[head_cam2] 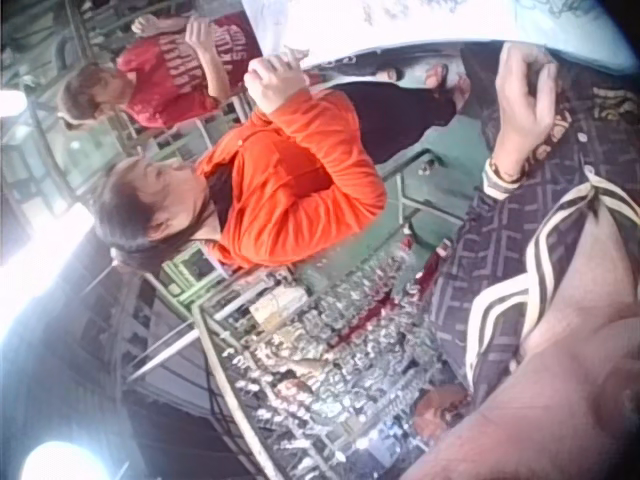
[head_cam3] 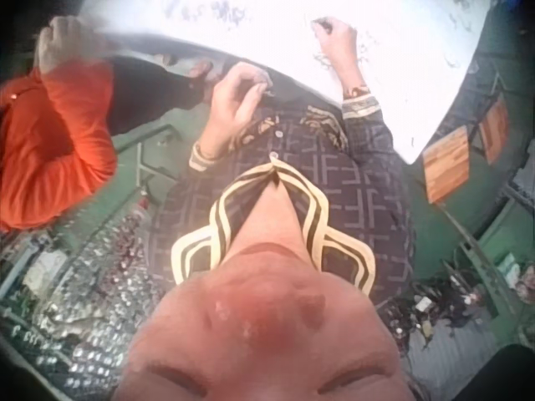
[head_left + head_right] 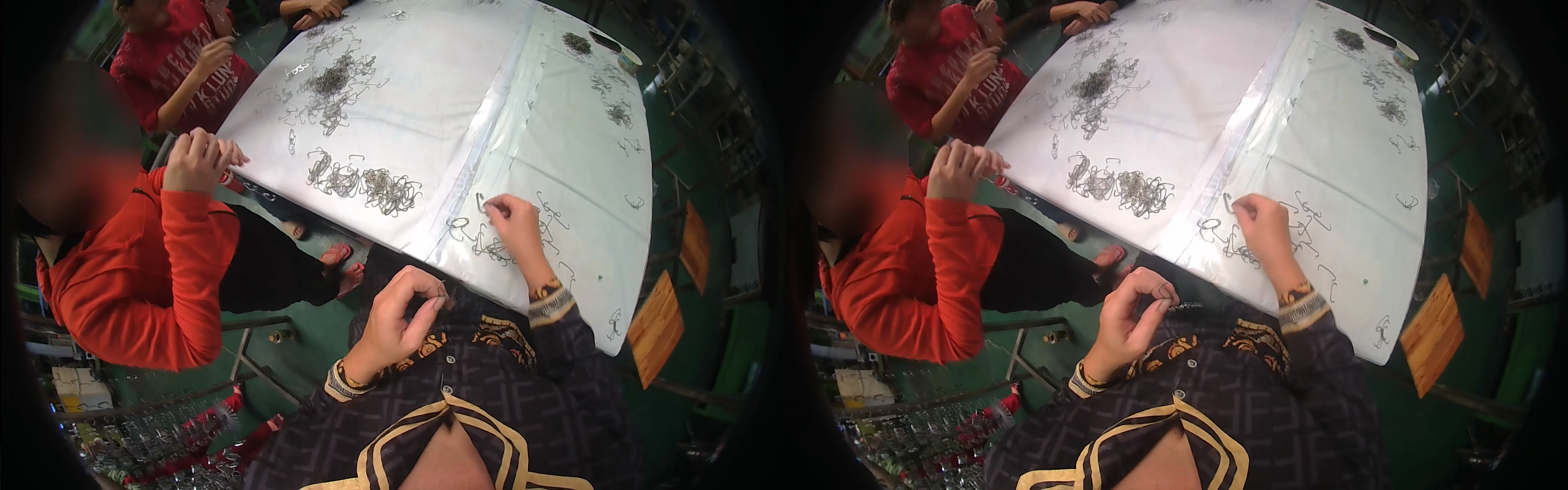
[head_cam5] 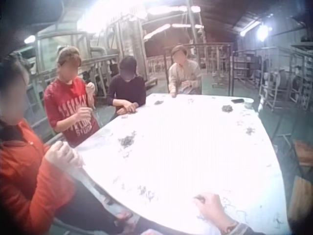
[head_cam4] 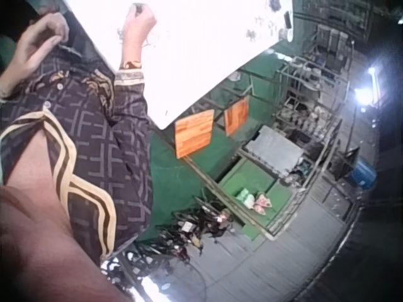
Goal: The person picks up small metal hooks from a table, joins them into short chains, and hangs the assembled chains onto a metal rack.
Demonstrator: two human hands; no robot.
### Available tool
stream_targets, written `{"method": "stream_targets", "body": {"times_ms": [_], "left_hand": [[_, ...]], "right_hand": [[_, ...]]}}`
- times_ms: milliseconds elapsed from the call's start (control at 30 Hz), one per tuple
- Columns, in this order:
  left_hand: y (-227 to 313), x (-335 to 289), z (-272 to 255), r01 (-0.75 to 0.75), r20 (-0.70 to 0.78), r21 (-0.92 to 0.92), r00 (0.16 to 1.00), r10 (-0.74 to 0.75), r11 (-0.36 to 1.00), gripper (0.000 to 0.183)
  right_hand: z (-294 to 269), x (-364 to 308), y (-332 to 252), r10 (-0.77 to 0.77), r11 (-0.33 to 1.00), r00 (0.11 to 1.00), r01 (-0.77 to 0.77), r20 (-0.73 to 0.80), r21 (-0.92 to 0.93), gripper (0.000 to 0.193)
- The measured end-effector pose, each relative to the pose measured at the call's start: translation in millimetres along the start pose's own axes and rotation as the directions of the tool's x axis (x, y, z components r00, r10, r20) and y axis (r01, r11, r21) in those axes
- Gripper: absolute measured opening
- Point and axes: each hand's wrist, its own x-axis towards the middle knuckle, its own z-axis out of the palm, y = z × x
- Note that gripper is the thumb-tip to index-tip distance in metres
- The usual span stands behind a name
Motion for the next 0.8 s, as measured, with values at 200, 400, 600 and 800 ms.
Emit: {"method": "stream_targets", "body": {"times_ms": [200,400,600,800], "left_hand": [[-8,-1,6,0.135,0.022,0.029,0.99,-0.136,0.99,0.006],[-9,2,15,0.087,0.02,0.136,0.996,-0.091,0.987,0.009],[-9,1,17,0.015,0.079,0.173,0.996,-0.029,0.985,0.012],[-15,10,7,0.149,0.197,-0.047,0.971,-0.137,0.988,0.013]], "right_hand": [[-13,-62,-63,0.044,0.925,0.99,-0.091,0.135,0.368,0.011],[-24,-98,-91,-0.153,0.93,0.986,0.119,0.072,0.348,0.009],[-33,-108,-95,-0.228,0.943,0.974,0.224,-0.015,0.245,0.01],[-38,-112,-94,-0.249,0.939,0.967,0.253,-0.046,0.231,0.011]]}}
